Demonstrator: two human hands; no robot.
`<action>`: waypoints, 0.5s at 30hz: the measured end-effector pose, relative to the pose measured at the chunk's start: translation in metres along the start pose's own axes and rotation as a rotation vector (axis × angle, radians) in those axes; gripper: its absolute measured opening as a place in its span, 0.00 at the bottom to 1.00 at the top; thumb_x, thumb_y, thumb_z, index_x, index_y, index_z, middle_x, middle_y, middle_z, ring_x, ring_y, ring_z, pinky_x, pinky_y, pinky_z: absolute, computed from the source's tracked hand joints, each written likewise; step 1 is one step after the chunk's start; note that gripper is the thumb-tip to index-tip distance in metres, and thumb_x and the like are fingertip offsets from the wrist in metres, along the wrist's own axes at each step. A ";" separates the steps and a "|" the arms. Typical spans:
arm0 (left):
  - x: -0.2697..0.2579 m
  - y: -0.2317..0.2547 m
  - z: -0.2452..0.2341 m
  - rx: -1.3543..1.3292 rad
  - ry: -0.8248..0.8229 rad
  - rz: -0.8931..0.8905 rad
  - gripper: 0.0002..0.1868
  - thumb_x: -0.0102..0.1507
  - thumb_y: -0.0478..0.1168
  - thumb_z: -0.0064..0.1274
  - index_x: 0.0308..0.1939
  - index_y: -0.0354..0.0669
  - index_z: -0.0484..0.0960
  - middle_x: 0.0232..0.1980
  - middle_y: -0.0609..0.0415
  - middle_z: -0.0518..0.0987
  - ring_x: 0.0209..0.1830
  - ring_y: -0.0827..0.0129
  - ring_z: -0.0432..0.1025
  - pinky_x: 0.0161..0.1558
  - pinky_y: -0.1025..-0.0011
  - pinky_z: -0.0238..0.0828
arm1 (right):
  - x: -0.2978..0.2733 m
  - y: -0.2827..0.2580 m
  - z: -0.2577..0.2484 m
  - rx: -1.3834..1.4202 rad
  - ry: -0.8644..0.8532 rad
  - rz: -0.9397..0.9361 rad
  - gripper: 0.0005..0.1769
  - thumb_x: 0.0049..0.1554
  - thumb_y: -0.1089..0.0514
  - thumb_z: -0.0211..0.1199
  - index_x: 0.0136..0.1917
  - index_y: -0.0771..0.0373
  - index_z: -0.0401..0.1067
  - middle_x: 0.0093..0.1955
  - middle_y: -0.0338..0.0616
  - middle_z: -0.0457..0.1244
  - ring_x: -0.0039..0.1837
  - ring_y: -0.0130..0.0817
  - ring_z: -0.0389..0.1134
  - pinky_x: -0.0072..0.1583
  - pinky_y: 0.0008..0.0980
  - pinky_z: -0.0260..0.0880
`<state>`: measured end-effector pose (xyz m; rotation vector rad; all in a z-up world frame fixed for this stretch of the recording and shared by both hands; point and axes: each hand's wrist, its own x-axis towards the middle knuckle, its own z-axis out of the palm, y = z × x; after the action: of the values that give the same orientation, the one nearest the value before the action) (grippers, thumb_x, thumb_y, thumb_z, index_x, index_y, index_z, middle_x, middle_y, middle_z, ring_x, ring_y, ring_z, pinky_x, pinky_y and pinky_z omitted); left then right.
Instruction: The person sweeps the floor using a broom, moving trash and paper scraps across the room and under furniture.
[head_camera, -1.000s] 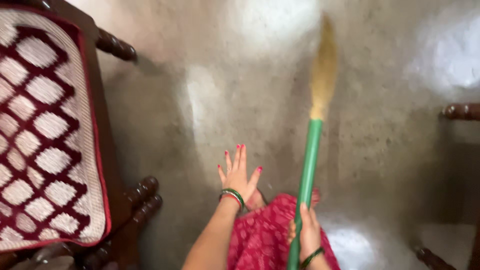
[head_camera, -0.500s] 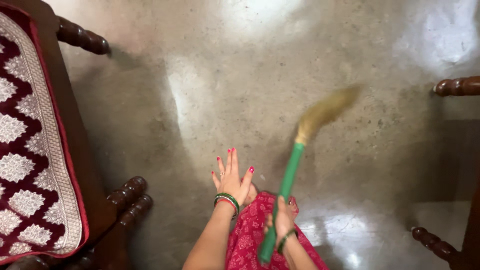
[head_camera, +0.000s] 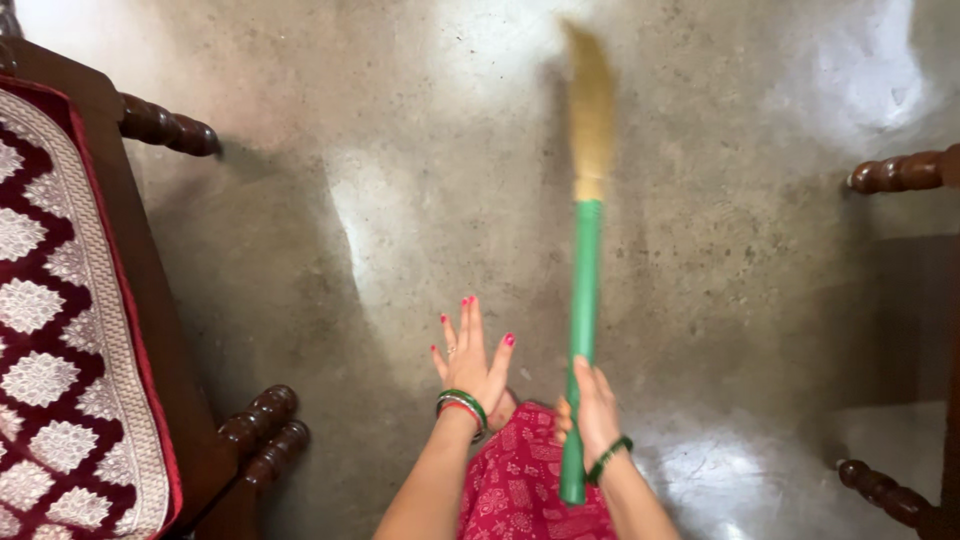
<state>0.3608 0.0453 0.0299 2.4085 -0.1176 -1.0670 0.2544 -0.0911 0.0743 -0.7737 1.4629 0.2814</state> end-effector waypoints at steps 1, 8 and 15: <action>0.002 0.006 0.000 0.009 -0.003 0.007 0.48 0.65 0.63 0.43 0.82 0.58 0.36 0.86 0.61 0.40 0.85 0.53 0.29 0.75 0.38 0.22 | -0.001 0.009 -0.009 0.055 0.030 -0.002 0.20 0.61 0.35 0.51 0.55 0.49 0.63 0.25 0.39 0.53 0.24 0.28 0.52 0.27 0.31 0.53; 0.008 0.020 0.002 -0.004 -0.012 0.032 0.48 0.66 0.63 0.42 0.82 0.58 0.36 0.86 0.60 0.40 0.85 0.53 0.29 0.76 0.38 0.23 | 0.097 0.063 -0.105 0.548 0.103 0.221 0.26 0.62 0.25 0.48 0.45 0.47 0.62 0.26 0.31 0.50 0.26 0.22 0.50 0.30 0.25 0.53; 0.012 0.017 0.009 -0.052 0.047 -0.013 0.48 0.65 0.63 0.43 0.82 0.59 0.36 0.86 0.59 0.39 0.85 0.53 0.29 0.75 0.39 0.23 | 0.164 0.000 -0.116 0.114 0.257 0.123 0.30 0.64 0.28 0.47 0.48 0.58 0.57 0.28 0.40 0.53 0.26 0.33 0.54 0.30 0.37 0.59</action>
<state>0.3643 0.0241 0.0249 2.3887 -0.0575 -1.0060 0.1851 -0.2085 -0.0732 -0.6459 1.7572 0.1941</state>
